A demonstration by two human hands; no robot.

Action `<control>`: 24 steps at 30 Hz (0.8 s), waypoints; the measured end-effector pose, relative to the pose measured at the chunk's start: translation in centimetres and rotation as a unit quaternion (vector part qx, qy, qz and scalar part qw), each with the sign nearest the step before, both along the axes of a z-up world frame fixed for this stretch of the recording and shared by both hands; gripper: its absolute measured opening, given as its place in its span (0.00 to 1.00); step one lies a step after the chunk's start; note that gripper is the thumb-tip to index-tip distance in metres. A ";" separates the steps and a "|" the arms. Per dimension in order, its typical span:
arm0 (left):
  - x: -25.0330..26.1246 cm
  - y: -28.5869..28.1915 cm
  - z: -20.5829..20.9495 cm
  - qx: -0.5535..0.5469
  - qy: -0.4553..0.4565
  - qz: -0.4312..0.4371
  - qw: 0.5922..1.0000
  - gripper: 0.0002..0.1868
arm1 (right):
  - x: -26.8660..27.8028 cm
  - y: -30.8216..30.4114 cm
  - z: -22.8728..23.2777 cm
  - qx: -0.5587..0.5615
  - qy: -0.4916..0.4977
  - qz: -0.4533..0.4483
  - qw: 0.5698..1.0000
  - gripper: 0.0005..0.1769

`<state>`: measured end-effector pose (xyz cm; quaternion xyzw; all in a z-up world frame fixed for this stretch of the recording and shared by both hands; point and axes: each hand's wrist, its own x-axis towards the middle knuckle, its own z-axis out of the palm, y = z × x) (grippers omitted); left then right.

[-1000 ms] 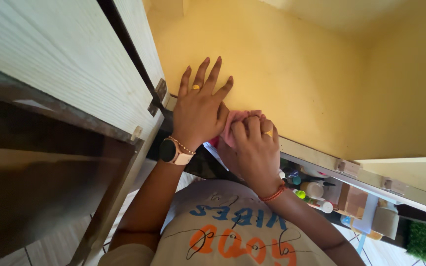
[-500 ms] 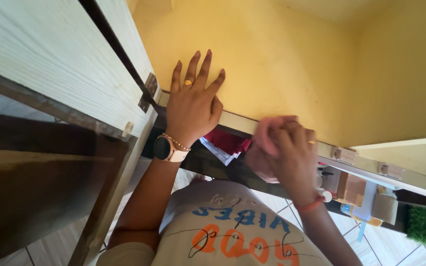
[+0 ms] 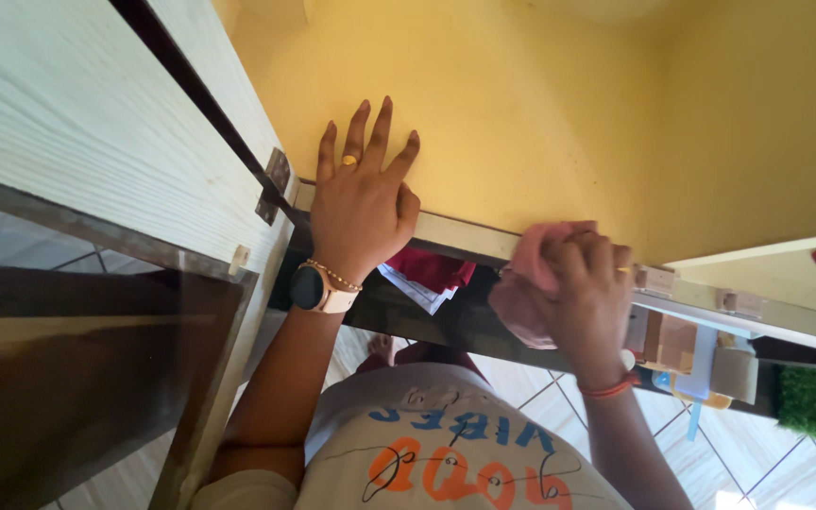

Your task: The person cleans the interior of a yellow cabinet using a pink cloth. They wipe the bottom shelf and the inner surfaces of the cabinet doors, moving around various items like bottles and a roll of paper to reach different areas.

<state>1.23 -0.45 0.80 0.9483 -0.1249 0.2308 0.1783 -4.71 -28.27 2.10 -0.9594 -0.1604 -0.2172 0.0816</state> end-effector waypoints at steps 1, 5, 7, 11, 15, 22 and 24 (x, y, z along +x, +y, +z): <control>0.0 0.1 0.1 -0.001 -0.003 0.001 1.000 0.28 | 0.1 0.7 0.0 -0.004 0.001 0.008 1.000 0.26; 0.0 0.1 -0.2 -0.003 -0.008 0.002 1.000 0.28 | 0.8 4.3 -0.6 0.017 -0.018 0.072 0.997 0.24; 0.0 0.1 -0.5 -0.001 -0.007 0.000 1.000 0.28 | 1.6 6.4 -1.4 -0.011 -0.024 0.085 0.996 0.21; -0.1 0.1 -0.4 0.002 -0.012 0.000 1.000 0.29 | 1.5 10.0 -1.3 -0.044 -0.074 0.078 0.993 0.19; -0.4 0.2 -0.3 0.001 -0.004 0.002 1.000 0.28 | 1.1 9.9 -0.2 0.010 -0.043 0.117 0.992 0.21; -0.6 0.3 0.2 -0.004 -0.011 -0.006 1.000 0.27 | 0.4 4.3 -0.1 0.013 0.020 0.098 0.995 0.24; -0.5 0.4 0.1 -0.003 -0.018 -0.006 1.000 0.27 | 0.0 2.1 -0.2 0.004 0.033 0.060 0.998 0.25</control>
